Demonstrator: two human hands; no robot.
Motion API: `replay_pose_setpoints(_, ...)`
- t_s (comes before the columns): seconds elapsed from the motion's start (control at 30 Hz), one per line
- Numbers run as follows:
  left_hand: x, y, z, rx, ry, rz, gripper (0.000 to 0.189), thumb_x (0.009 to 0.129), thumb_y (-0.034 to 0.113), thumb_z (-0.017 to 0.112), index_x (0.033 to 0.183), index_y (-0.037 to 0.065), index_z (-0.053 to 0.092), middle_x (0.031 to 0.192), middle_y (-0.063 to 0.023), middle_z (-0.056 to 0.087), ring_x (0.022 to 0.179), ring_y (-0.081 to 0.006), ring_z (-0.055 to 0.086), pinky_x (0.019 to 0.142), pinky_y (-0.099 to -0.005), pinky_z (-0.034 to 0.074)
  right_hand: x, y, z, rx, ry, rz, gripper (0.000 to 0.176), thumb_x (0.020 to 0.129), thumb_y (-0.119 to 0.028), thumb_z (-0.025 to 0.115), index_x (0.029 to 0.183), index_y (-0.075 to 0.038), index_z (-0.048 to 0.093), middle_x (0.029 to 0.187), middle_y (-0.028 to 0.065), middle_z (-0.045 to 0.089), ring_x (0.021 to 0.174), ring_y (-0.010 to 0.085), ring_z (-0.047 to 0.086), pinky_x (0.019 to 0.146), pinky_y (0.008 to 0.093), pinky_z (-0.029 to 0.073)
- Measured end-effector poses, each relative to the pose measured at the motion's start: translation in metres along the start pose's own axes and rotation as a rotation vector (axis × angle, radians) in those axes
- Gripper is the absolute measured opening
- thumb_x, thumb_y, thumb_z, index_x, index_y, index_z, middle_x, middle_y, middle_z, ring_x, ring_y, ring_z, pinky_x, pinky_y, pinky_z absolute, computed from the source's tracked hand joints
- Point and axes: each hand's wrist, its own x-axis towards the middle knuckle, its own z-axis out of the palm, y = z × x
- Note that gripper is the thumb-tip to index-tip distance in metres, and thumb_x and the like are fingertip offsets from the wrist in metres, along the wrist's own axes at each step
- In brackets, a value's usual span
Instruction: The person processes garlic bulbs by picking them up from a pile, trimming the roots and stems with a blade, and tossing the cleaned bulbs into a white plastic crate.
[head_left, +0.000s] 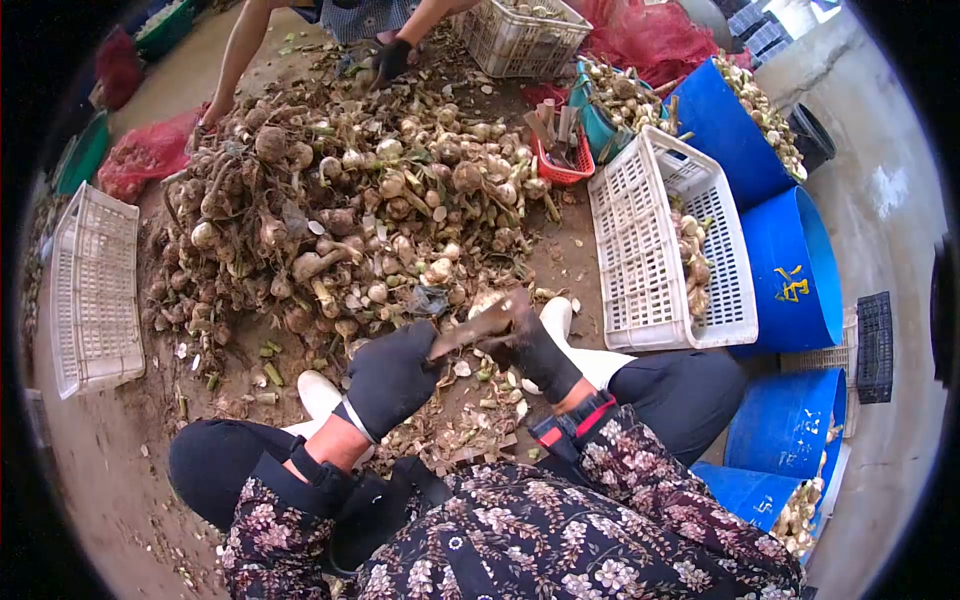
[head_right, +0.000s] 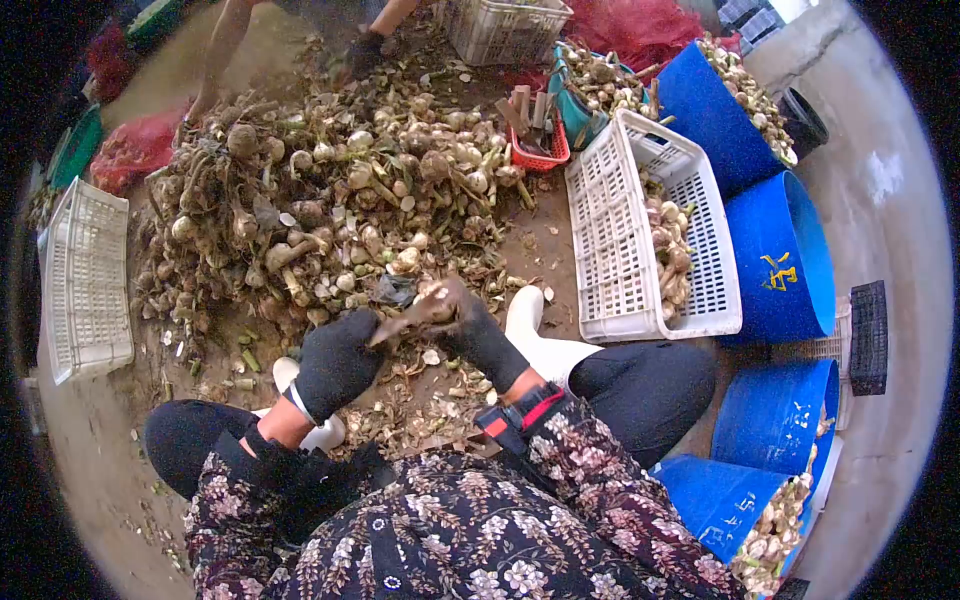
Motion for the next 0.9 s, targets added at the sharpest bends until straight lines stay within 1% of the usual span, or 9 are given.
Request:
replay_pose_setpoints(0.17,-0.008,0.012,-0.002,0.078,-0.060,0.092,0.018,0.075,0.020,0.064,0.088,0.010,0.057,0.080,-0.0129,0.062,0.073,-0.0335,0.064,0.059,-0.0446,0.049,-0.027,0.037,0.016,-0.382,-0.138,-0.218,0.033,0.081,-0.013,0.070,0.111,-0.008,0.057,0.103,0.0073,0.063,0.090,0.0195,0.061,0.082,0.0329,0.049)
replay_pose_setpoints(0.23,-0.010,0.017,-0.006,0.100,-0.088,0.103,0.019,0.077,0.019,0.062,0.092,0.009,0.056,0.080,-0.0134,0.061,0.072,-0.0337,0.064,0.058,-0.0456,0.048,-0.029,0.005,0.019,0.106,-0.113,0.231,0.031,0.084,-0.015,0.067,0.113,-0.007,0.056,0.103,0.0051,0.063,0.093,0.0185,0.061,0.082,0.0326,0.049)
replay_pose_setpoints(0.27,-0.011,0.016,-0.006,0.099,-0.086,0.101,0.019,0.077,0.019,0.062,0.092,0.009,0.056,0.080,-0.0134,0.061,0.072,-0.0337,0.064,0.058,-0.0456,0.048,-0.021,-0.038,0.010,0.024,-0.139,0.310,0.031,0.087,-0.017,0.065,0.114,-0.006,0.055,0.108,0.0047,0.062,0.097,0.0169,0.061,0.084,0.0307,0.049)
replay_pose_setpoints(0.37,-0.012,0.013,-0.003,0.094,-0.090,0.125,0.022,0.077,0.018,0.061,0.095,0.008,0.054,0.082,-0.0140,0.061,0.071,-0.0337,0.064,0.057,-0.0461,0.047,-0.027,-0.012,0.016,-0.299,-0.190,0.070,0.033,0.089,-0.020,0.062,0.117,-0.006,0.053,0.112,0.0064,0.060,0.099,0.0162,0.060,0.085,0.0288,0.050)
replay_pose_setpoints(0.5,-0.014,0.011,-0.001,0.071,-0.058,0.122,0.019,0.077,0.018,0.061,0.092,0.008,0.055,0.081,-0.0137,0.060,0.071,-0.0335,0.063,0.057,-0.0454,0.047,-0.037,0.066,0.027,-0.285,-0.251,0.131,0.025,0.086,-0.021,0.065,0.108,-0.009,0.061,0.102,0.0065,0.065,0.095,0.0191,0.060,0.087,0.0361,0.047)
replay_pose_setpoints(0.57,-0.012,0.009,0.000,0.077,-0.046,0.128,0.018,0.076,0.017,0.061,0.091,0.008,0.055,0.080,-0.0134,0.060,0.071,-0.0333,0.063,0.057,-0.0449,0.047,-0.039,0.061,0.028,0.377,0.076,0.089,0.024,0.080,-0.020,0.072,0.097,-0.006,0.063,0.090,0.0080,0.065,0.083,0.0187,0.062,0.076,0.0340,0.049)
replay_pose_setpoints(0.6,-0.011,0.008,0.001,0.097,-0.046,0.133,0.016,0.076,0.015,0.060,0.089,0.008,0.054,0.078,-0.0136,0.060,0.070,-0.0329,0.063,0.056,-0.0440,0.047,-0.038,0.050,0.026,0.379,0.075,0.092,0.024,0.080,-0.020,0.072,0.097,-0.006,0.063,0.090,0.0080,0.065,0.083,0.0187,0.062,0.076,0.0340,0.049)
replay_pose_setpoints(0.8,-0.005,-0.003,0.003,0.093,0.001,0.161,0.014,0.076,0.015,0.060,0.087,0.008,0.053,0.076,-0.0127,0.059,0.069,-0.0310,0.063,0.054,-0.0421,0.047,-0.023,-0.030,0.008,-0.280,0.004,-0.301,0.030,0.079,-0.021,0.071,0.099,-0.001,0.063,0.096,0.0125,0.065,0.082,0.0137,0.061,0.072,0.0320,0.052)
replay_pose_setpoints(0.9,0.000,-0.004,0.001,0.070,0.024,0.178,0.015,0.076,0.016,0.061,0.087,0.008,0.055,0.079,-0.0136,0.060,0.071,-0.0315,0.063,0.056,-0.0429,0.048,-0.019,-0.052,0.010,-0.176,-0.004,-0.057,0.025,0.077,-0.018,0.070,0.091,0.001,0.063,0.084,0.0100,0.066,0.074,0.0168,0.061,0.067,0.0341,0.050)
